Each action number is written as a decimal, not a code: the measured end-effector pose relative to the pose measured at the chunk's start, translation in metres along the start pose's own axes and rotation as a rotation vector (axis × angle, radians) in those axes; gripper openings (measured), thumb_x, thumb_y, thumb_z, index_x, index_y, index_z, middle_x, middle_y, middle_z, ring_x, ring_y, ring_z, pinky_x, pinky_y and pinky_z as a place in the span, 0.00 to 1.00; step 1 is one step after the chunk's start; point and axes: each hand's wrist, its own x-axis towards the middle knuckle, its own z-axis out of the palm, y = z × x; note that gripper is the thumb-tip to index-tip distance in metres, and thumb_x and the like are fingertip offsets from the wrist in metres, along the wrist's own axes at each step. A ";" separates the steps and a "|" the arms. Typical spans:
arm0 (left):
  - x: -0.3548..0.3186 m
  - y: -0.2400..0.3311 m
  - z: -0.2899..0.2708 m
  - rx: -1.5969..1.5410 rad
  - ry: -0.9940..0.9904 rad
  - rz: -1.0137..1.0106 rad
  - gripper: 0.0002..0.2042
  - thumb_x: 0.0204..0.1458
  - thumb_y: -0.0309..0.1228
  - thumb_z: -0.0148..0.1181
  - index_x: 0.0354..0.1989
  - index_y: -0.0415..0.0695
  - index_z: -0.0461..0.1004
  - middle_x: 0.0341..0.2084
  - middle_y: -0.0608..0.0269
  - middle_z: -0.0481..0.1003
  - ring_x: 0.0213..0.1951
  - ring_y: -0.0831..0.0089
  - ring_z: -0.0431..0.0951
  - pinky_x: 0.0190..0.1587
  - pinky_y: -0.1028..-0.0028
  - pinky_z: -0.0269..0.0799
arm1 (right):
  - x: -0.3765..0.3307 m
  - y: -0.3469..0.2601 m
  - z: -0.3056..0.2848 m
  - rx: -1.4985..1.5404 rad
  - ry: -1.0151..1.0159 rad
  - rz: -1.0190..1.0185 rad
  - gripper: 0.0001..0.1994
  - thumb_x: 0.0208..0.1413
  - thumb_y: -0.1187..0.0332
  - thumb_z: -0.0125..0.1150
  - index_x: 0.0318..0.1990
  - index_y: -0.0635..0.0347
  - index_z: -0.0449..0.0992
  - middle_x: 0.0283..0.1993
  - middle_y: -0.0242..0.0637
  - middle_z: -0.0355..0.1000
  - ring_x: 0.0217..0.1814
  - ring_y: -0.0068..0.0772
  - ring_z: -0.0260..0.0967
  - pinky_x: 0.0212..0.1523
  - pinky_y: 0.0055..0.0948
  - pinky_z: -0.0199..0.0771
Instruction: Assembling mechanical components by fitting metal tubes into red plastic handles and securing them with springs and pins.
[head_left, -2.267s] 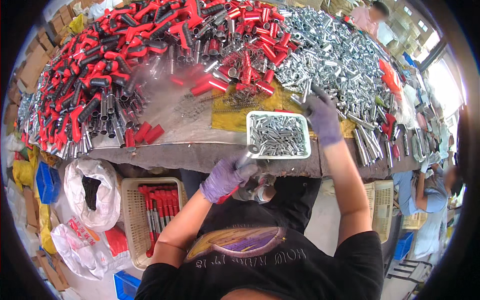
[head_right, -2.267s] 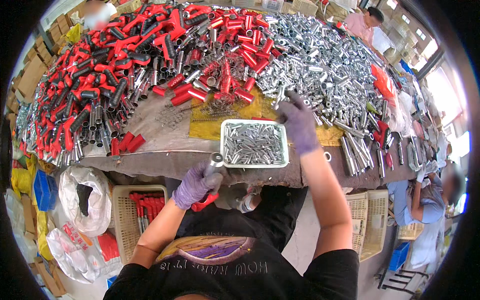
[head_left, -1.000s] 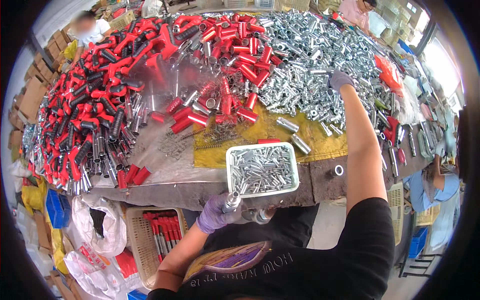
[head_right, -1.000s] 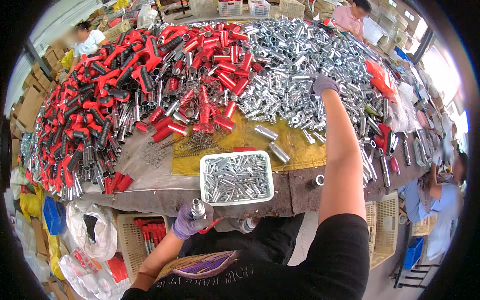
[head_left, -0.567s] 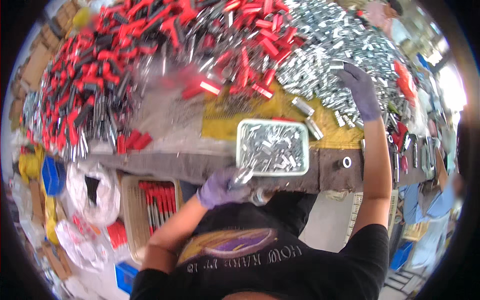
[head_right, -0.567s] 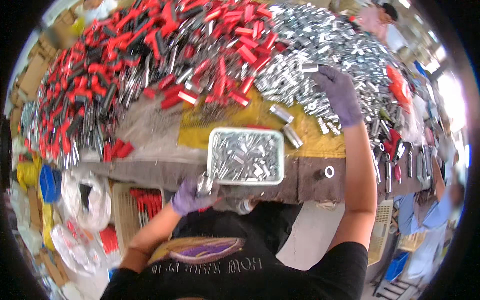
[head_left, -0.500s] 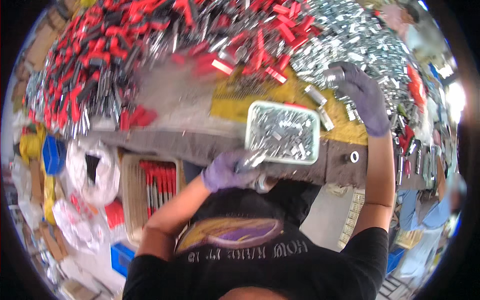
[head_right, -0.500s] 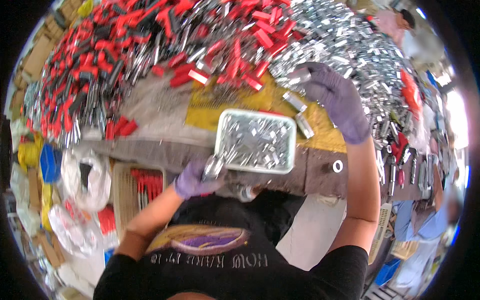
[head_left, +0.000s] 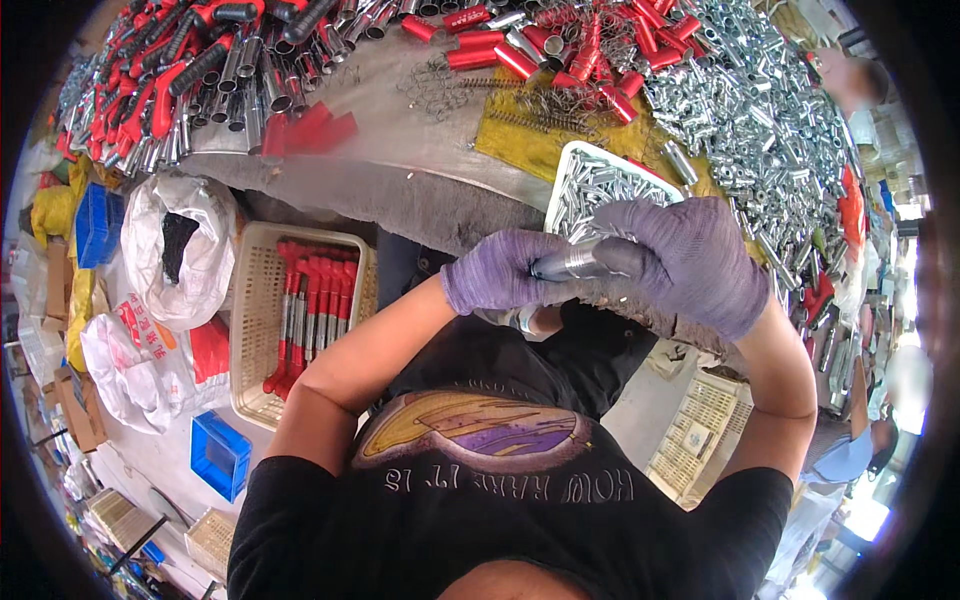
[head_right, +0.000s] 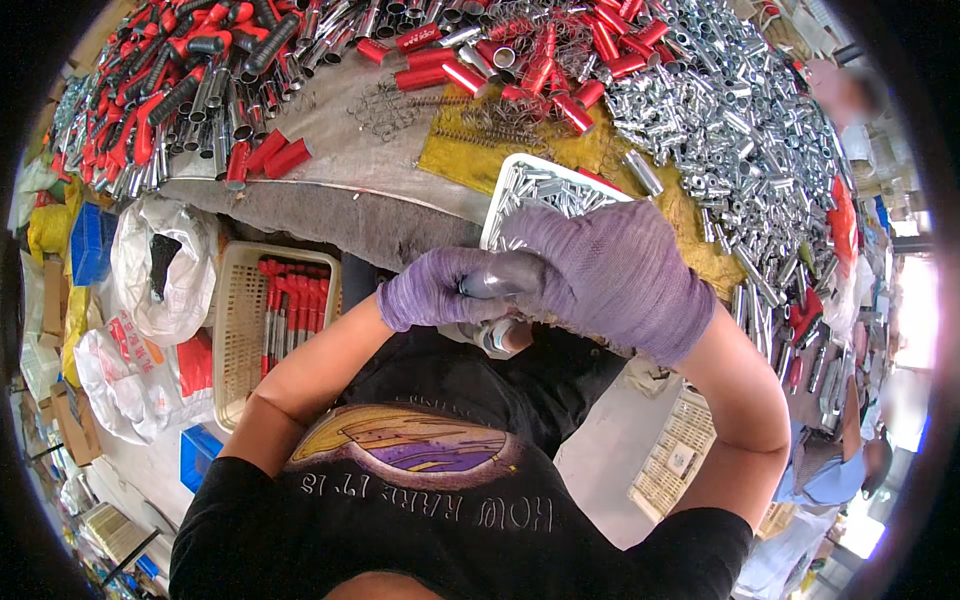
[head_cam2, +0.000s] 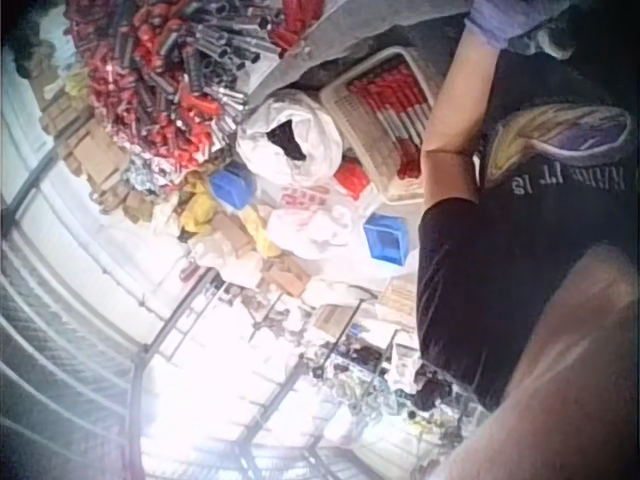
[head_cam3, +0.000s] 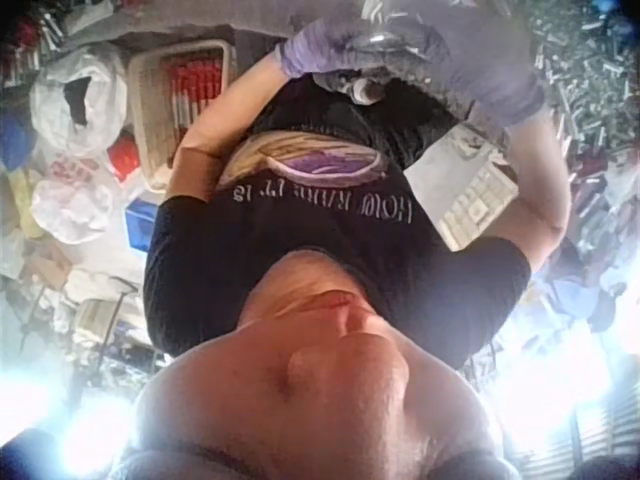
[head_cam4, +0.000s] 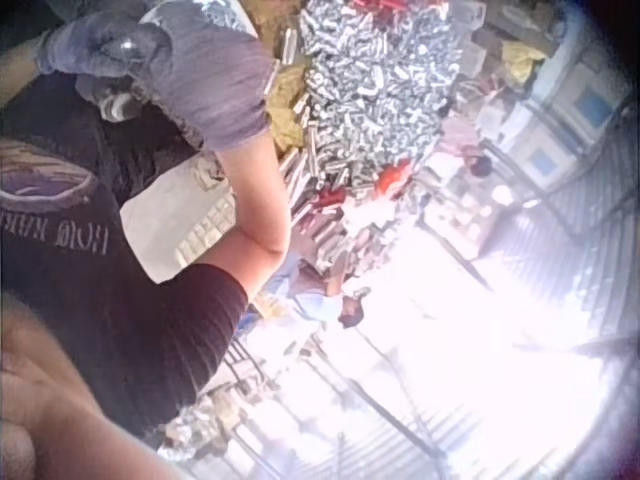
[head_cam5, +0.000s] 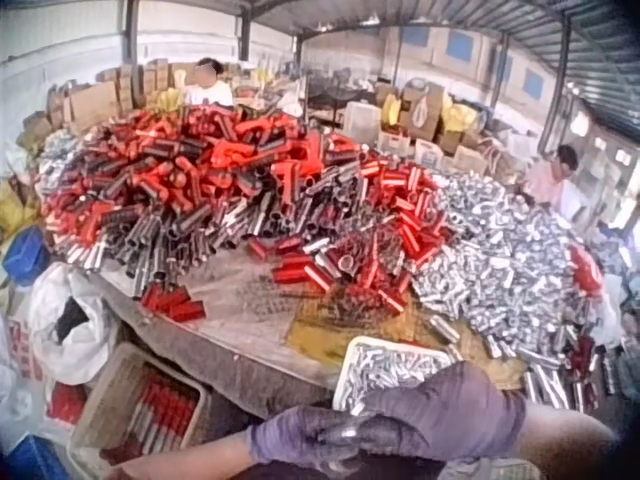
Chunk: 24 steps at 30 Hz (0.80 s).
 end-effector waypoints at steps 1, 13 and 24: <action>0.000 -0.002 0.001 0.002 0.026 0.017 0.19 0.48 0.36 0.65 0.48 0.45 0.74 0.32 0.67 0.77 0.34 0.84 0.72 0.43 0.76 0.71 | 0.000 -0.004 0.000 0.035 0.088 0.183 0.17 0.49 0.61 0.62 0.47 0.53 0.74 0.35 0.45 0.74 0.35 0.46 0.73 0.38 0.34 0.75; 0.001 -0.013 -0.002 0.080 -0.009 0.038 0.19 0.47 0.41 0.65 0.43 0.43 0.74 0.30 0.56 0.77 0.33 0.71 0.77 0.40 0.71 0.71 | -0.003 0.010 0.015 -0.033 0.050 0.083 0.21 0.47 0.51 0.60 0.47 0.52 0.73 0.33 0.42 0.74 0.35 0.43 0.74 0.33 0.38 0.73; 0.001 -0.015 -0.006 0.332 -0.028 0.137 0.21 0.44 0.44 0.67 0.40 0.43 0.74 0.28 0.54 0.75 0.32 0.60 0.77 0.37 0.67 0.72 | -0.005 0.001 0.043 -0.119 0.278 0.054 0.21 0.44 0.49 0.65 0.33 0.59 0.74 0.31 0.44 0.72 0.33 0.46 0.72 0.34 0.39 0.72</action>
